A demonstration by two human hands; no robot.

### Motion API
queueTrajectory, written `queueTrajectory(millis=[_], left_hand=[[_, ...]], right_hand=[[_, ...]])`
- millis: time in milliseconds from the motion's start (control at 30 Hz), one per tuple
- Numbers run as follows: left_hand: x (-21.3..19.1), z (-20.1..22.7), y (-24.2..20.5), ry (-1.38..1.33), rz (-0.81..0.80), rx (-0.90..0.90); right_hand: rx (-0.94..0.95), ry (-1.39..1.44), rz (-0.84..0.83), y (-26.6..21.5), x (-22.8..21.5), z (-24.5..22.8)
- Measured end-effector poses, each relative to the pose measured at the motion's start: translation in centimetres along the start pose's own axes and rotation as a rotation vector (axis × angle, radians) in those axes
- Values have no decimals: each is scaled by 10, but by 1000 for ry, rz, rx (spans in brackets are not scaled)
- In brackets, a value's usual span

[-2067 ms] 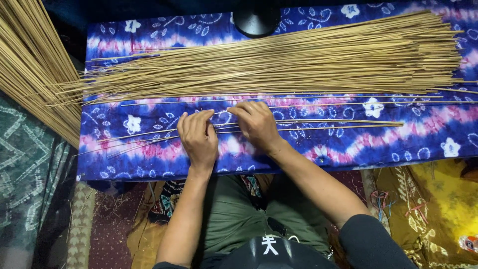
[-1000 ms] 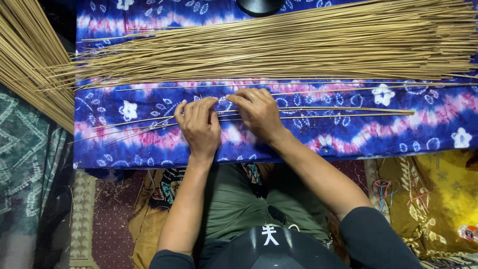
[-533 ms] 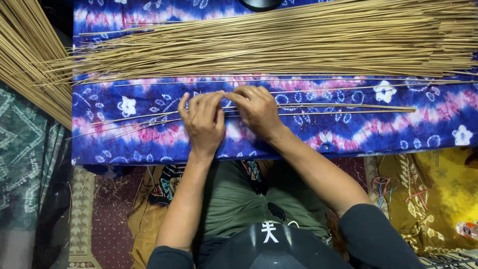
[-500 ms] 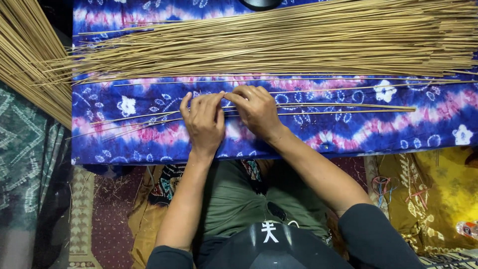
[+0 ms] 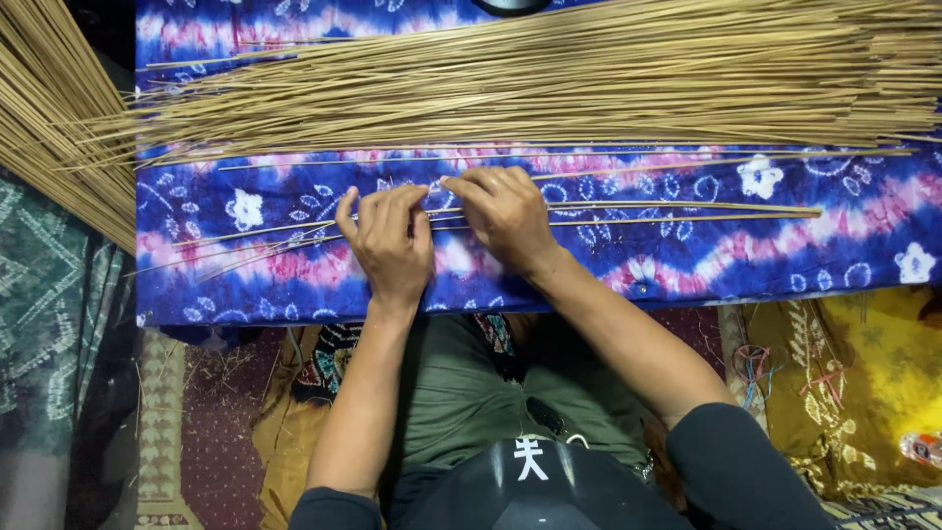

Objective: Arrange thin wooden sticks on a patterned cloth for sorting or assembly.

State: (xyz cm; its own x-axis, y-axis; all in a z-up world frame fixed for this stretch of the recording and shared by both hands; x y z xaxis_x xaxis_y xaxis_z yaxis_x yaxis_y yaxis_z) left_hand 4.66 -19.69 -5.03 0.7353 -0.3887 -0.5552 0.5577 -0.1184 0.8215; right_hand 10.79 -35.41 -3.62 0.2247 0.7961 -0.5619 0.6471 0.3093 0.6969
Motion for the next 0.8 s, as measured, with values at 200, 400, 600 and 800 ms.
queueTrajectory(millis=[200, 400, 600, 800], left_hand=[[-3, 11, 10, -49, -31, 53], [-4, 4, 4, 12, -11, -7], [-1, 12, 12, -56, -34, 65], [-2, 3, 3, -23, 8, -4]], right_hand=[[12, 15, -31, 0, 1, -2], [9, 27, -19, 4, -5, -4], [23, 52, -36, 3, -2, -6], [32, 32, -8, 8, -13, -5]])
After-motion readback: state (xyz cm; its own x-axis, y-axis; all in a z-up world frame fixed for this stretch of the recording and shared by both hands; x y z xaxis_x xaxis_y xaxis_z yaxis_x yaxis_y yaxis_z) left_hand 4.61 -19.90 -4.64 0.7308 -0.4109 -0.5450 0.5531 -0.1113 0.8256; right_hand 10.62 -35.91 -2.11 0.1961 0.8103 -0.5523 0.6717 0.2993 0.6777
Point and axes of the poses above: each hand's wrist, its own y-axis towards the middle knuckle, its own x-axis out of the palm, z = x × y, the point moved 4 cm from there along y, towards the middle knuckle, and after that the axes turned 15 degrees about x, right-handed, at the moved point
